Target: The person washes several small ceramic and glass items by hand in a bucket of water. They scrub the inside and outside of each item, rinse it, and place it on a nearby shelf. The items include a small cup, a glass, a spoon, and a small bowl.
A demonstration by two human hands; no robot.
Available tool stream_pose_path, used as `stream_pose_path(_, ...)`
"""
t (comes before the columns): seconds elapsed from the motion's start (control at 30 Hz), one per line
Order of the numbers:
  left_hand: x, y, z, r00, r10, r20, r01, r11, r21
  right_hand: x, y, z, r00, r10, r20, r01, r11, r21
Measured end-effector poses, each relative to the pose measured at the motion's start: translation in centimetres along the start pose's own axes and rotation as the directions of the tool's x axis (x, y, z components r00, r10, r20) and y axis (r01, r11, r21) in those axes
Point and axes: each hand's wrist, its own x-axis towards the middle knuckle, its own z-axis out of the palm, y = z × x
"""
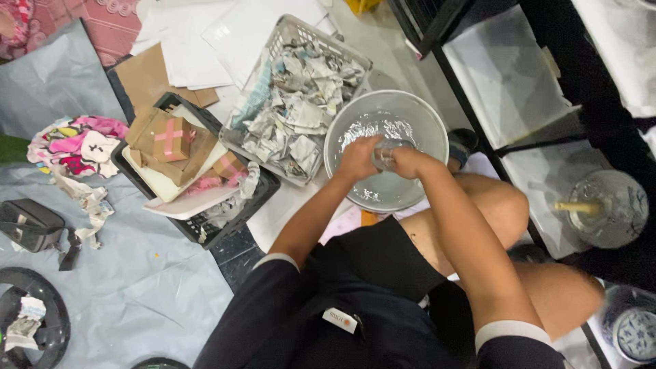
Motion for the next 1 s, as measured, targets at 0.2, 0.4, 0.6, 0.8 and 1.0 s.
stream_pose_path(0.2, 0.3, -0.2, 0.1, 0.998, 0.014, -0.063, -0.015, 1.000, -0.015, 2.9, 1.8, -0.9, 0.988, -0.152, 0.008, 0.143, 0.947, 0.289)
stream_pose_path(0.4, 0.4, -0.4, 0.4, 0.998, -0.042, 0.050, 0.041, 0.999, 0.020, 3.3, 1.1, -1.3, 0.957, -0.055, 0.285, 0.012, 0.989, 0.150)
stream_pose_path(0.6, 0.5, 0.3, 0.2, 0.979, -0.168, 0.117, 0.166, 0.986, 0.032, 3.4, 0.2, -1.5, 0.930, 0.233, 0.283, -0.310, 0.912, 0.269)
stream_pose_path(0.8, 0.2, -0.2, 0.7, 0.985, -0.162, 0.061, 0.164, 0.986, -0.035, 4.5, 1.9, 0.9, 0.990, 0.078, 0.120, -0.128, 0.860, 0.495)
stream_pose_path(1.0, -0.1, -0.8, 2.3, 0.992, -0.129, 0.013, 0.129, 0.991, -0.029, 3.9, 3.0, 1.4, 0.990, -0.119, 0.083, 0.087, 0.944, 0.319)
